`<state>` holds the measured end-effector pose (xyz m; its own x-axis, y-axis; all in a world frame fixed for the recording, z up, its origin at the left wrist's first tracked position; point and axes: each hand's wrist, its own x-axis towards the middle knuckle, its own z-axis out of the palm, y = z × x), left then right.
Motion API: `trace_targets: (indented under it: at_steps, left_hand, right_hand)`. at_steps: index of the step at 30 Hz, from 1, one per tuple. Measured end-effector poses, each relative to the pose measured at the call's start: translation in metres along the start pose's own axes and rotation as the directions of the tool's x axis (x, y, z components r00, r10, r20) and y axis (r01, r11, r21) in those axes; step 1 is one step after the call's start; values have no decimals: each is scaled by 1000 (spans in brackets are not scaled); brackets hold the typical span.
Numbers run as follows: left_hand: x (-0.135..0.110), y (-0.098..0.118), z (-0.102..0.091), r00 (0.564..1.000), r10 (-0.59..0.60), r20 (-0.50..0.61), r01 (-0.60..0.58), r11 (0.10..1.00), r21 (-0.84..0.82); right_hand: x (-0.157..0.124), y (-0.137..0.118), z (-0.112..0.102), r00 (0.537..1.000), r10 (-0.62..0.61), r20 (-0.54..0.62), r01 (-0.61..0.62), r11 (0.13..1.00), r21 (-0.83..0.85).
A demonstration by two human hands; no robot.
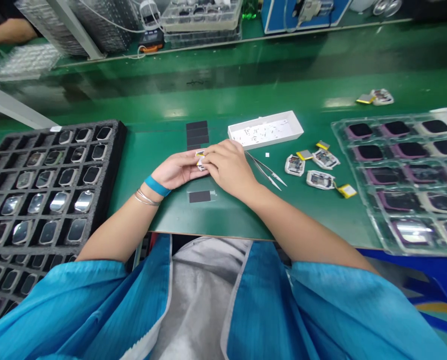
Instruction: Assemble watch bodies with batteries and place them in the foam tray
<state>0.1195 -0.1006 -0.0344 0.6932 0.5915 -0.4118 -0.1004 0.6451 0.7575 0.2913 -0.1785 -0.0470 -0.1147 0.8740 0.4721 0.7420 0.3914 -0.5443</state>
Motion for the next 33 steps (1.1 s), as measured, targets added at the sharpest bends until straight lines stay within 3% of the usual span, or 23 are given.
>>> trace_targets:
  at_steps: [5, 8, 11, 16, 21, 24, 27, 30, 31, 32, 33]
  left_hand:
    - [4, -8, -8, 995, 96, 0, -95, 991, 95]
    - [4, -11, -11, 987, 155, 37, -158, 976, 146]
    - [5, -12, -12, 979, 181, 98, -195, 967, 163]
    - [13, -14, -13, 968, 215, 130, -231, 965, 126]
    - [13, -9, -1, 975, 220, -16, -217, 972, 90]
    - [-8, 2, -1, 947, 296, -125, -294, 955, 34]
    - [-60, 4, -17, 863, 471, -184, -473, 881, 36]
    - [-129, 3, -55, 726, 646, -235, -578, 759, 300]
    - [-152, 4, -72, 642, 711, -285, -565, 691, 452]
    - [-173, 8, -91, 523, 780, -345, -503, 609, 614]
    - [-194, 13, -111, 410, 820, -400, -360, 548, 755]
  right_hand:
    - [1, 13, 6, 988, 157, 6, -154, 957, 247]
    - [1, 16, 9, 949, 259, 177, -314, 808, 498]
    - [1, 14, 10, 907, 284, 311, -421, 642, 641]
    - [3, 10, 13, 896, 365, 253, -433, 595, 677]
    - [11, 6, 9, 807, 547, 224, -552, 563, 615]
    - [16, 7, 6, 763, 607, 220, -587, 509, 630]
    - [16, 3, 4, 762, 607, 227, -592, 510, 624]
    - [16, -4, 3, 745, 621, 244, -629, 530, 569]
    - [17, -6, 3, 733, 633, 249, -646, 534, 546]
    - [17, -8, 4, 720, 647, 251, -664, 537, 521]
    - [18, -9, 4, 708, 660, 250, -680, 541, 496]
